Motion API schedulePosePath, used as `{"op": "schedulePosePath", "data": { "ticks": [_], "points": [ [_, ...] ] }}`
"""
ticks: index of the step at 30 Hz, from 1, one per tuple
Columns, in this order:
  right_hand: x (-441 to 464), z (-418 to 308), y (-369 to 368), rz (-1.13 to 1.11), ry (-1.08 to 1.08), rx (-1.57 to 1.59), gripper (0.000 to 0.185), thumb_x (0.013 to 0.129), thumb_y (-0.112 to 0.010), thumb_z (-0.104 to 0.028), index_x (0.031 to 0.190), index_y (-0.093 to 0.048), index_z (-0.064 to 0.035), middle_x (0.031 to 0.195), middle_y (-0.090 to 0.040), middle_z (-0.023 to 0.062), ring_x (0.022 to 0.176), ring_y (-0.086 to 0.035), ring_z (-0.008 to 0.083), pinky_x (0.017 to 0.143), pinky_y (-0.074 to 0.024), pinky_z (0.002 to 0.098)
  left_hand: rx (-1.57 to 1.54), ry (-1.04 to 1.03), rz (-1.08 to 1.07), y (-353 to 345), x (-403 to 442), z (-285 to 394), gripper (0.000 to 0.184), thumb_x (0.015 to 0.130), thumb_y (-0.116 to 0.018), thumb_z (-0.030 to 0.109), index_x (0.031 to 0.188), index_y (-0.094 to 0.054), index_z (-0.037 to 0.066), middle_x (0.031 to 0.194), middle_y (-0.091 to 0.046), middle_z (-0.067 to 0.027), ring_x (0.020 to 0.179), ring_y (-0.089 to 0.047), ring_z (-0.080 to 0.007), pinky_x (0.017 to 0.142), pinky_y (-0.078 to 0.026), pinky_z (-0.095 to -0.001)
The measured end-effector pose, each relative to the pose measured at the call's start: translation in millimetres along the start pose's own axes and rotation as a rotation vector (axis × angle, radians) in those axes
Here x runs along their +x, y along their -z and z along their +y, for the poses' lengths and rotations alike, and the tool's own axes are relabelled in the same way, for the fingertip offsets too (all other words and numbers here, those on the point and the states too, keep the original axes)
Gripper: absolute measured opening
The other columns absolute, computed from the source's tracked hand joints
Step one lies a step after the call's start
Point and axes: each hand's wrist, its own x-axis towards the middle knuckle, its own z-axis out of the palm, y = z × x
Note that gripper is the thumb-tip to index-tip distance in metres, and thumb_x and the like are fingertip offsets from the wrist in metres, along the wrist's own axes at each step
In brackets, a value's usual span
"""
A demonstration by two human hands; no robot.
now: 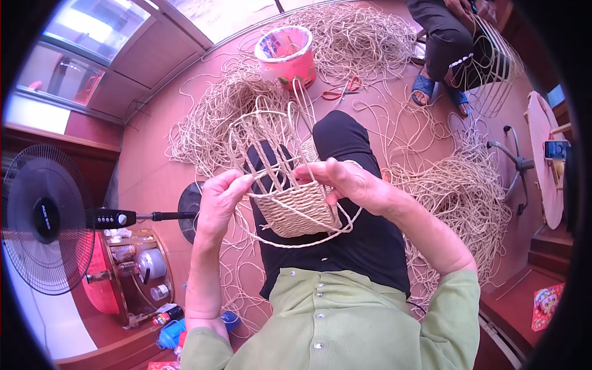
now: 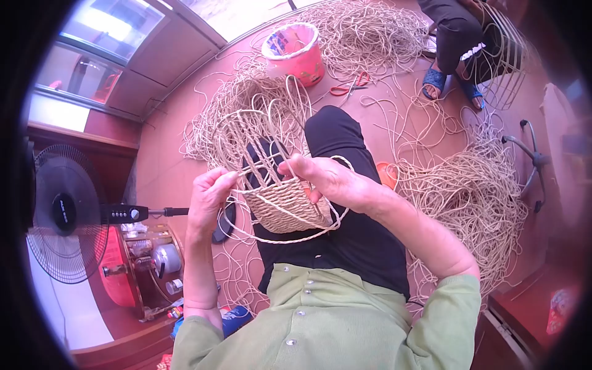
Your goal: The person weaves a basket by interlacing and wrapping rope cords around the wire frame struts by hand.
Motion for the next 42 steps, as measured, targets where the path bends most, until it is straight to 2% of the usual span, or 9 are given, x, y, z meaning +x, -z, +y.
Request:
{"op": "schedulePosePath", "data": {
  "ticks": [6,10,14,21,25,28,35,39,42],
  "points": [
    [1.9,-2.8,-9.9,0.044,0.008,0.098,0.102,0.091,-0.029,-0.088,0.138,-0.054,-0.0003,0.133,-0.063,0.0098,0.107,-0.056,0.0107,0.078,-0.0426,0.0230,0.130,0.061,0.039,2.4,1.4,-4.8,0.015,0.093,-0.075,0.015,0.087,-0.074,0.001,0.076,-0.062,0.0019,0.076,-0.058,-0.0077,0.070,-0.044,-0.0243],
    [-0.7,8.6,-18.6,0.107,0.055,0.171,0.102,0.088,-0.032,-0.091,0.135,-0.051,-0.0023,0.130,-0.065,0.0058,0.102,-0.053,0.0064,0.075,-0.0391,0.0216,0.664,-0.699,0.529,-27.2,-6.7,7.2,0.026,0.073,-0.083,0.005,0.098,-0.077,0.009,0.096,-0.067,-0.0070,0.089,-0.062,-0.0242,0.075,-0.049,-0.0346],
    [0.6,7.1,-23.5,0.131,0.107,0.067,0.097,0.088,-0.034,-0.090,0.130,-0.051,-0.0034,0.127,-0.062,0.0051,0.108,-0.052,0.0091,0.082,-0.0422,0.0246,0.860,-0.912,0.218,-37.3,-2.9,22.4,0.028,0.073,-0.081,0.005,0.100,-0.077,0.012,0.094,-0.064,-0.0058,0.088,-0.059,-0.0239,0.078,-0.046,-0.0359],
    [3.4,19.2,-28.4,0.219,0.245,0.018,0.085,0.095,-0.041,-0.080,0.121,-0.058,-0.0013,0.107,-0.062,0.0087,0.096,-0.058,0.0158,0.089,-0.0466,0.0330,0.609,-0.785,0.126,-41.5,-19.9,31.3,0.021,0.077,-0.077,0.000,0.096,-0.076,0.009,0.093,-0.062,-0.0081,0.091,-0.060,-0.0250,0.080,-0.046,-0.0350],
    [-11.4,20.0,-22.2,0.188,0.155,0.103,0.073,0.104,-0.040,-0.066,0.125,-0.063,0.0007,0.115,-0.068,0.0056,0.082,-0.058,0.0057,0.072,-0.0490,0.0222,-0.378,-0.515,0.005,-72.4,-51.1,48.8,0.016,0.084,-0.074,-0.006,0.098,-0.073,0.002,0.104,-0.062,-0.0090,0.087,-0.063,-0.0201,0.074,-0.050,-0.0287],
    [-8.6,20.3,-23.5,0.237,0.211,0.118,0.048,0.112,-0.043,-0.039,0.126,-0.066,0.0009,0.099,-0.068,0.0035,0.073,-0.057,0.0041,0.064,-0.0472,0.0217,0.442,-0.708,0.224,-71.9,-27.4,32.9,0.023,0.082,-0.075,-0.008,0.103,-0.074,0.003,0.096,-0.065,-0.0073,0.076,-0.061,-0.0141,0.067,-0.049,-0.0263],
    [4.9,24.0,-22.1,0.307,0.218,0.093,0.025,0.104,-0.058,-0.017,0.115,-0.072,-0.0005,0.086,-0.068,0.0021,0.070,-0.062,0.0063,0.066,-0.0513,0.0248,0.655,-0.830,0.281,-103.1,-4.6,18.2,0.031,0.084,-0.073,-0.010,0.111,-0.072,0.005,0.090,-0.068,-0.0049,0.076,-0.065,-0.0122,0.067,-0.052,-0.0252],
    [2.1,25.8,-6.3,0.280,0.228,0.205,0.019,0.102,-0.062,-0.012,0.109,-0.072,0.0031,0.091,-0.072,0.0039,0.082,-0.067,0.0082,0.076,-0.0544,0.0243,0.390,-0.696,0.276,-100.7,-23.6,34.6,0.047,0.087,-0.067,-0.008,0.133,-0.060,0.001,0.119,-0.069,-0.0142,0.106,-0.068,-0.0247,0.091,-0.053,-0.0383],
    [-65.5,55.4,103.3,0.738,0.279,-0.132,0.021,0.100,-0.063,-0.016,0.114,-0.071,-0.0014,0.095,-0.074,0.0062,0.085,-0.070,0.0132,0.079,-0.0569,0.0297,0.519,-0.607,0.336,-60.3,-38.3,34.2,0.042,0.093,-0.063,0.003,0.134,-0.060,0.001,0.119,-0.068,-0.0125,0.109,-0.063,-0.0256,0.098,-0.047,-0.0389]
  ]
}}
